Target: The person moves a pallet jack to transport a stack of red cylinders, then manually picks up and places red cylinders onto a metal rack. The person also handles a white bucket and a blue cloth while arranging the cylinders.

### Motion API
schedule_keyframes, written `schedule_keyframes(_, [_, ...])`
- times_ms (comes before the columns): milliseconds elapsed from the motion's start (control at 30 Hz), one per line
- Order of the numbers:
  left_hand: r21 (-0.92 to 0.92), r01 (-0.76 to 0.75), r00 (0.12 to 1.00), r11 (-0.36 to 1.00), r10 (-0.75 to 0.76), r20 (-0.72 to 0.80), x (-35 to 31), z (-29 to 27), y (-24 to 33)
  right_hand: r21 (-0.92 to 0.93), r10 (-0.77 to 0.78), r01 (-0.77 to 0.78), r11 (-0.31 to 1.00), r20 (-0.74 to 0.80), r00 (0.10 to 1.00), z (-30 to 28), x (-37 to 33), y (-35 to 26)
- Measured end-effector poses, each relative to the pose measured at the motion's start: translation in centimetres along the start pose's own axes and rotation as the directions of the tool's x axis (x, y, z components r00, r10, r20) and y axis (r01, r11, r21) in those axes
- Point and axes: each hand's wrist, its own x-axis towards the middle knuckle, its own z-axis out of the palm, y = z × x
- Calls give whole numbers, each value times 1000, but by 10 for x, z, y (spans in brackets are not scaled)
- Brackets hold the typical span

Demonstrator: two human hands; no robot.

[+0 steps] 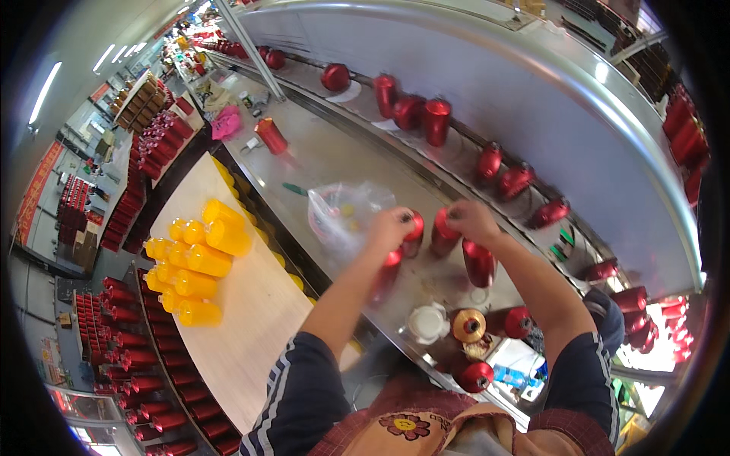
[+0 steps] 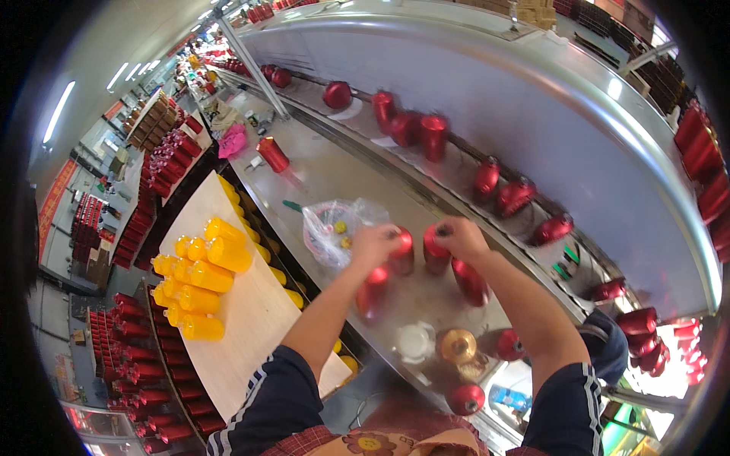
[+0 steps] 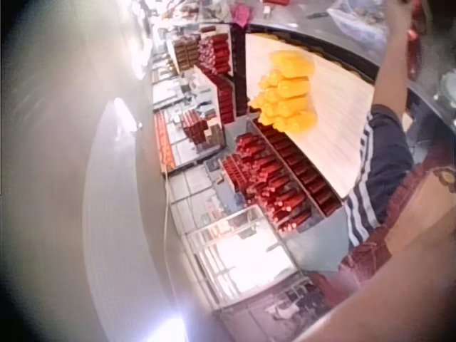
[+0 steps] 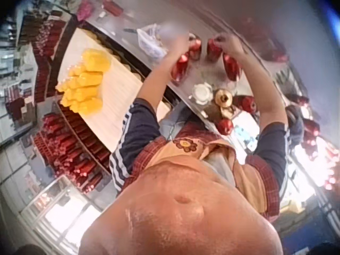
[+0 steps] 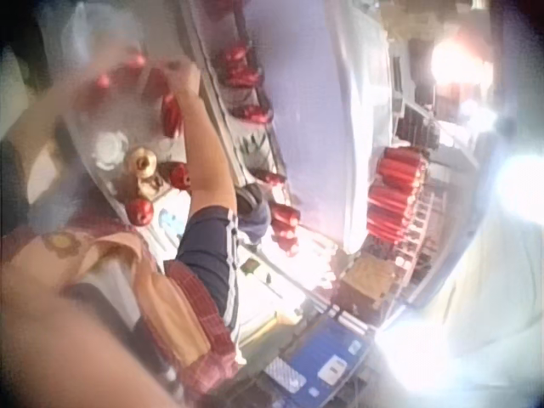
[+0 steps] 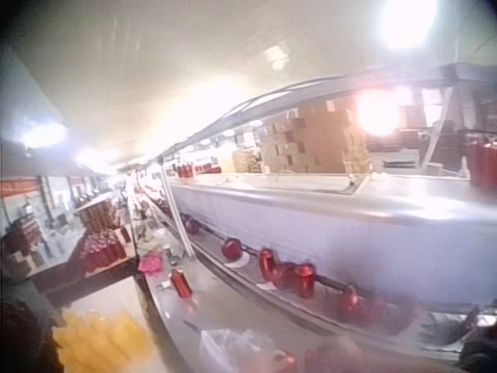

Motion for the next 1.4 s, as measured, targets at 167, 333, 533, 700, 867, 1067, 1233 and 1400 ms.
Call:
schedule_keyframes(167, [-78,110,992,991,-104,70,2,7,-10,43,56,-56,997,10,998,26,1,17])
schedule_keyframes(333, [-100,123,992,987,-123,6,-4,-3,-9,125,144,-142,982,-2,990,20,-12,13])
schedule_keyframes(533, [-373,176,952,911,-255,-172,-8,-14,-34,306,122,-79,949,-123,985,42,-1,16])
schedule_keyframes(700, [-190,59,988,980,-85,-130,-25,-12,-46,363,-10,45,931,-97,995,37,-14,38])
schedule_keyframes(867, [-260,-103,957,960,24,-289,-28,-3,-1,334,38,96,938,-373,927,-51,-89,59])
schedule_keyframes(1067, [-254,-350,809,902,428,402,-51,25,75,-59,223,-230,971,-113,968,-68,-204,56])
schedule_keyframes(1233, [-65,-451,551,890,335,765,-60,52,80,188,239,-233,954,-13,971,4,-219,110])
schedule_keyframes(1400, [-163,-545,462,822,457,760,-54,61,61,11,117,-117,993,-114,987,37,-187,136])
